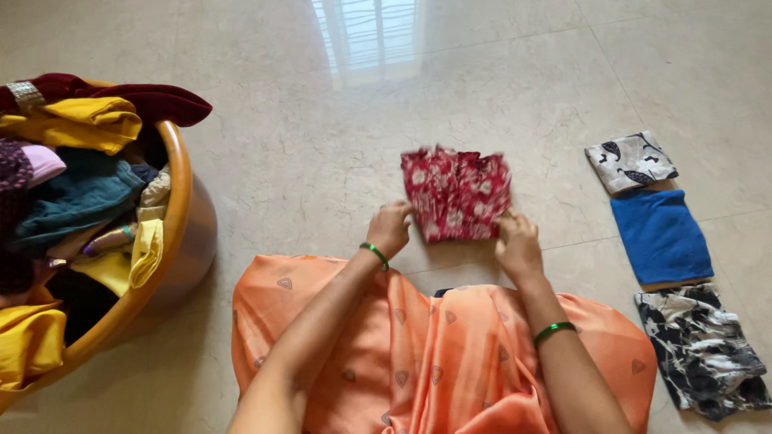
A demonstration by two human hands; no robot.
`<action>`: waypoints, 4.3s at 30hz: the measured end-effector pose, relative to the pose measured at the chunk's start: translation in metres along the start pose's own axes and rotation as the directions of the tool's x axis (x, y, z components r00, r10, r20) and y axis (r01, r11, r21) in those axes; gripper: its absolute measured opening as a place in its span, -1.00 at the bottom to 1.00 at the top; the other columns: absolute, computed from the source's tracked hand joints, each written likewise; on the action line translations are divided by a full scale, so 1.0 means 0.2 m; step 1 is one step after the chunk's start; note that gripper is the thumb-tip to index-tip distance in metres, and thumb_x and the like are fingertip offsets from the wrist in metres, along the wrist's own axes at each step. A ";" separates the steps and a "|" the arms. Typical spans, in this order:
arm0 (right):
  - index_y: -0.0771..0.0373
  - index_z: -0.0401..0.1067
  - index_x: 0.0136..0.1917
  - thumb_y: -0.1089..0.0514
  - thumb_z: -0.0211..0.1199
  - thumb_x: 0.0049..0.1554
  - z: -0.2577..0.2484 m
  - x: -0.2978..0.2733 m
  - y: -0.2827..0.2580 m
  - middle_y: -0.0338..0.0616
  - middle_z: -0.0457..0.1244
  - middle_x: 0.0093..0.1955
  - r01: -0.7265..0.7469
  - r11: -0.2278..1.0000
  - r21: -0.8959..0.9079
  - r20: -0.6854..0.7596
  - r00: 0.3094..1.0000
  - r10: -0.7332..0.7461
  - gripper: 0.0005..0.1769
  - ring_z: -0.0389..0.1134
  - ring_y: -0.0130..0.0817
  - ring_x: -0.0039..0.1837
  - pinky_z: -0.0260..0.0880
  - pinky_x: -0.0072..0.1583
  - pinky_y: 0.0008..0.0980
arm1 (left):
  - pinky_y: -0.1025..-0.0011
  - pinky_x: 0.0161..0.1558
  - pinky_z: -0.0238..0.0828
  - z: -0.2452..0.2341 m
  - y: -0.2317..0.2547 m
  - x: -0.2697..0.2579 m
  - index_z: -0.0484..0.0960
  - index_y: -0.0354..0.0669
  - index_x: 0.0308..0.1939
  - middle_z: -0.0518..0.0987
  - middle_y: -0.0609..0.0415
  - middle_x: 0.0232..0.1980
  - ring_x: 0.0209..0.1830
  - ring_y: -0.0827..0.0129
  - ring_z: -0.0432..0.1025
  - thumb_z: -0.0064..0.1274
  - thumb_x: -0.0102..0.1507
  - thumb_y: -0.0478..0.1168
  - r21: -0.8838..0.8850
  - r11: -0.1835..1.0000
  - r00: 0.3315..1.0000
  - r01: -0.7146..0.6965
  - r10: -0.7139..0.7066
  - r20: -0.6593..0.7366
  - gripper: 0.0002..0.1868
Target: The person folds a patterned cloth, a red cloth, and a yellow shirt on the floor. The person buttons the yellow shirt before folding it and places the folded items in a neat stack.
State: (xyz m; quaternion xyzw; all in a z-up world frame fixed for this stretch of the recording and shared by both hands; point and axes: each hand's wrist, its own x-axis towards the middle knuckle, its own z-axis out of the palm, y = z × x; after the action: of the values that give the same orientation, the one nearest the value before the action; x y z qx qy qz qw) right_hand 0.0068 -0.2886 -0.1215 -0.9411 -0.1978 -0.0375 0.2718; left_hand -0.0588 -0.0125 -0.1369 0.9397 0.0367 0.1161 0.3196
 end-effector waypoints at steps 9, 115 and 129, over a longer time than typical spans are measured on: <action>0.06 0.32 0.43 0.28 0.24 0.02 0.33 -0.06 -0.05 0.07 0.03 0.57 0.296 0.952 -0.083 0.297 0.919 -0.260 -0.31 -0.03 0.09 0.59 -0.02 0.52 0.14 | -0.21 0.37 -0.04 0.25 -0.18 -0.01 0.34 -0.01 0.44 0.26 0.02 0.54 0.54 0.07 0.08 -0.02 0.06 -0.41 0.383 0.890 0.955 -0.246 0.156 0.252 -0.20; 0.32 0.50 -0.03 0.30 0.31 0.21 0.33 0.47 0.29 -0.18 0.41 -0.19 -0.280 0.660 0.697 0.009 0.924 0.382 -0.94 0.44 -0.54 -0.21 0.43 -0.19 -0.51 | 0.07 -0.13 0.37 0.41 0.37 -0.15 0.37 -0.33 0.24 0.57 -0.20 -0.12 -0.18 -0.06 0.47 0.05 0.09 -0.31 -0.068 0.995 0.994 -0.066 0.071 0.080 -0.39; 0.26 0.53 0.07 0.43 0.20 0.17 0.35 0.37 0.35 -0.10 0.37 0.12 -0.114 0.847 0.520 -0.176 0.955 0.237 -0.76 0.45 -0.37 0.13 0.52 0.13 -0.43 | 0.13 0.20 0.23 0.60 0.22 -0.18 0.43 -0.12 0.30 0.54 -0.01 0.22 0.21 0.15 0.41 -0.04 0.20 -0.26 -0.049 0.853 0.821 -0.520 0.514 0.248 -0.46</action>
State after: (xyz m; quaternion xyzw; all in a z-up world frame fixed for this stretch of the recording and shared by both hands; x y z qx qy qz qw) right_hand 0.0995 -0.2794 -0.2017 -0.8403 -0.0799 -0.0699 0.5316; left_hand -0.0658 -0.1244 -0.2096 0.9247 -0.2590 0.0777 0.2682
